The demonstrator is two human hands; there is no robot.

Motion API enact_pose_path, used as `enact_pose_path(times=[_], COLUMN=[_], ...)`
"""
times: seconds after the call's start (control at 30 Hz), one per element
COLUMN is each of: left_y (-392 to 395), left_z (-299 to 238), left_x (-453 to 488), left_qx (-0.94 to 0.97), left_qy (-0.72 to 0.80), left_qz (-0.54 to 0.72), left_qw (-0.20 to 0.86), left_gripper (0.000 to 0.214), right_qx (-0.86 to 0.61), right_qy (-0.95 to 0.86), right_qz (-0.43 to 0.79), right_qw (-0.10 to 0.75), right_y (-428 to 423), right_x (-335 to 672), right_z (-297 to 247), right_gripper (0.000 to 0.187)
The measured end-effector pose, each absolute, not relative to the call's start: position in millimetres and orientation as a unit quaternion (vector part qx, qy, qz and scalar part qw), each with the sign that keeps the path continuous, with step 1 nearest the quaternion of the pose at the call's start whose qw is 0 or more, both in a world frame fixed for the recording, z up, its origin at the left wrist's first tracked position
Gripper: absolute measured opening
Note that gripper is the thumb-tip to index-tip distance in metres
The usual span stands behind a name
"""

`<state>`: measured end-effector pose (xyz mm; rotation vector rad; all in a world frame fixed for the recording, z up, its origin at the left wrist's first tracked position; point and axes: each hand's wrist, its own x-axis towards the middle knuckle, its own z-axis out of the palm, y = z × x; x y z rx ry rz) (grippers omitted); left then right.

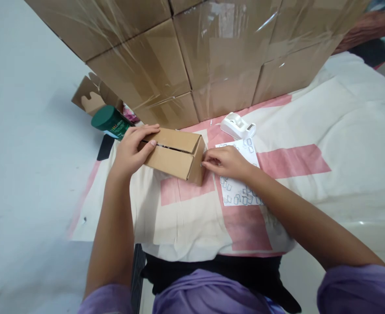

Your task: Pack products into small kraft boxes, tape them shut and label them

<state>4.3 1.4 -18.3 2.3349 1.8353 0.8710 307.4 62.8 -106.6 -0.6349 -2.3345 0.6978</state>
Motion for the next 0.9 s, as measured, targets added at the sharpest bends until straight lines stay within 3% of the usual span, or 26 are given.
enact_pose_path(times=[0.2,0.4,0.5,0.6,0.7,0.8,0.9], left_y=[1.3,0.6,0.0,-0.5,0.2,3.1,1.9], left_z=[-19.4,-19.2,-19.6,-20.2,-18.4,-15.1,-22.5], left_x=[4.6,7.8,9.0,7.9,6.3,8.1,10.5], left_qx=[0.751,0.751,0.749,0.747,0.746,0.752,0.752], left_qy=[0.597,0.6,0.602,0.605,0.607,0.598,0.59], left_qz=[0.281,0.275,0.276,0.275,0.276,0.276,0.295], left_qw=[0.02,0.01,0.009,0.007,0.008,0.018,-0.008], left_gripper=[0.034,0.035,0.035,0.035,0.035,0.035,0.036], right_qx=[-0.252,-0.226,-0.212,-0.218,-0.225,-0.206,-0.243], right_qy=[-0.875,-0.873,-0.875,-0.855,-0.839,-0.866,-0.87], right_qz=[0.254,0.267,0.256,0.222,0.227,0.262,0.279], right_qw=[0.326,0.34,0.351,0.414,0.44,0.372,0.326], right_y=[68.2,66.6,68.4,77.0,78.2,58.3,35.1], right_x=[311.0,312.2,313.3,317.8,318.1,304.5,284.6], right_z=[-106.1,-103.7,-104.5,-102.9,-94.7,-82.0,-71.6], right_gripper=[0.033,0.016,0.015,0.02,0.062,0.111,0.12])
